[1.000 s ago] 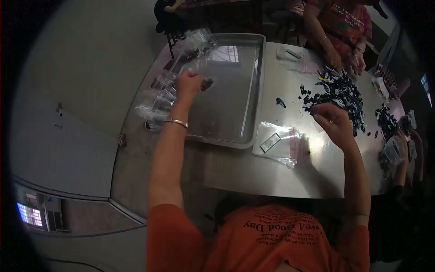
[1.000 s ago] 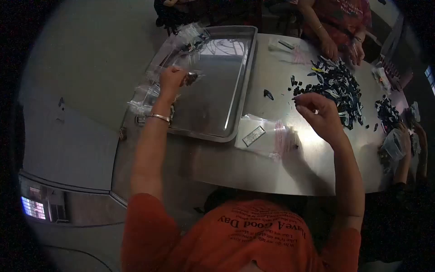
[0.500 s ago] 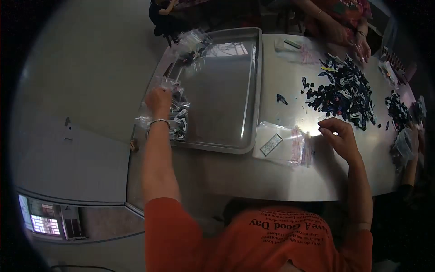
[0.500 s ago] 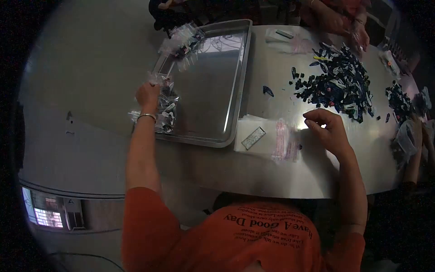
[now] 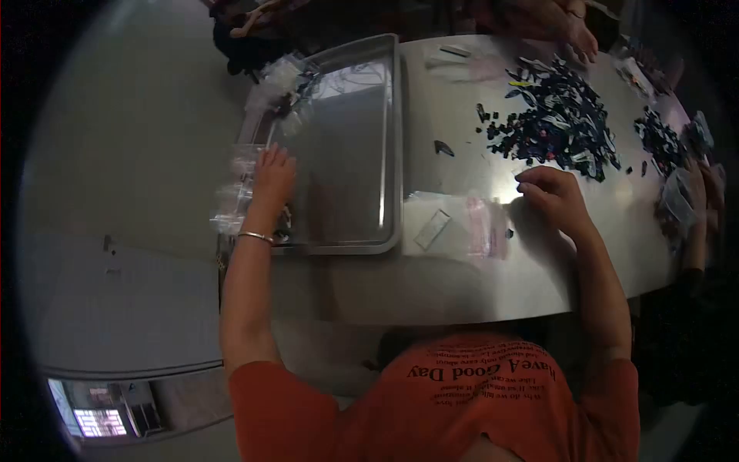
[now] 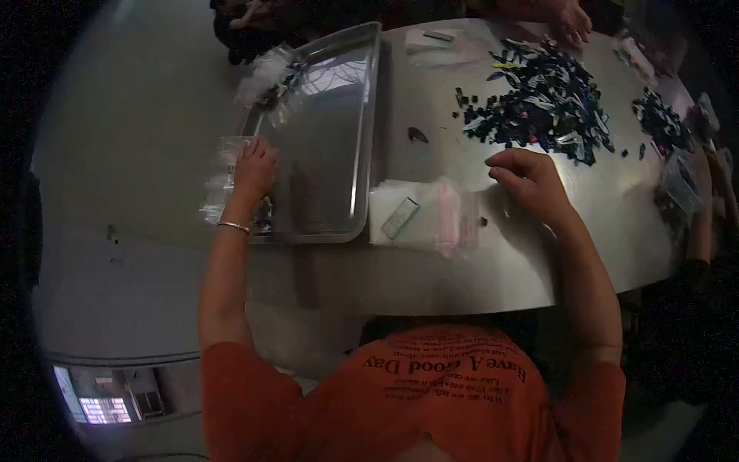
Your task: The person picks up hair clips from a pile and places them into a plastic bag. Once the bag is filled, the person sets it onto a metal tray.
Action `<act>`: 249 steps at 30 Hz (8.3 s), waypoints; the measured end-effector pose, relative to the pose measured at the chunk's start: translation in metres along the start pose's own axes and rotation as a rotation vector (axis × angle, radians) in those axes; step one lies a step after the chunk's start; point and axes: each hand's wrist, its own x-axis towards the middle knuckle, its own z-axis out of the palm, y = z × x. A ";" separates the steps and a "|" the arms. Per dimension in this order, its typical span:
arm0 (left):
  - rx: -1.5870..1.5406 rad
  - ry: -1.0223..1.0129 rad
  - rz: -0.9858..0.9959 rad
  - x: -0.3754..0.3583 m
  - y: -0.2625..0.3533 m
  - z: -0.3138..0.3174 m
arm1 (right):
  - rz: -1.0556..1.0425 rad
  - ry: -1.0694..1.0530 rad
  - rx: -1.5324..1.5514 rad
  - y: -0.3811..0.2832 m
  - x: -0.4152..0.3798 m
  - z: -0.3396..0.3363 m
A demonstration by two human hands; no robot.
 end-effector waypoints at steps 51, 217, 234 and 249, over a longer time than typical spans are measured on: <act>-0.888 0.217 -0.090 0.029 0.253 -0.163 | -0.225 0.104 0.056 -0.036 -0.017 0.017; -3.154 -0.386 -0.760 0.060 0.301 -0.142 | -0.308 0.313 -1.275 0.011 0.095 0.044; -3.431 -0.120 -1.010 0.072 0.283 -0.120 | -0.580 0.160 -0.246 -0.069 -0.034 0.032; -3.419 -0.210 -1.133 0.066 0.286 -0.135 | -0.460 0.270 -0.250 -0.047 0.043 0.048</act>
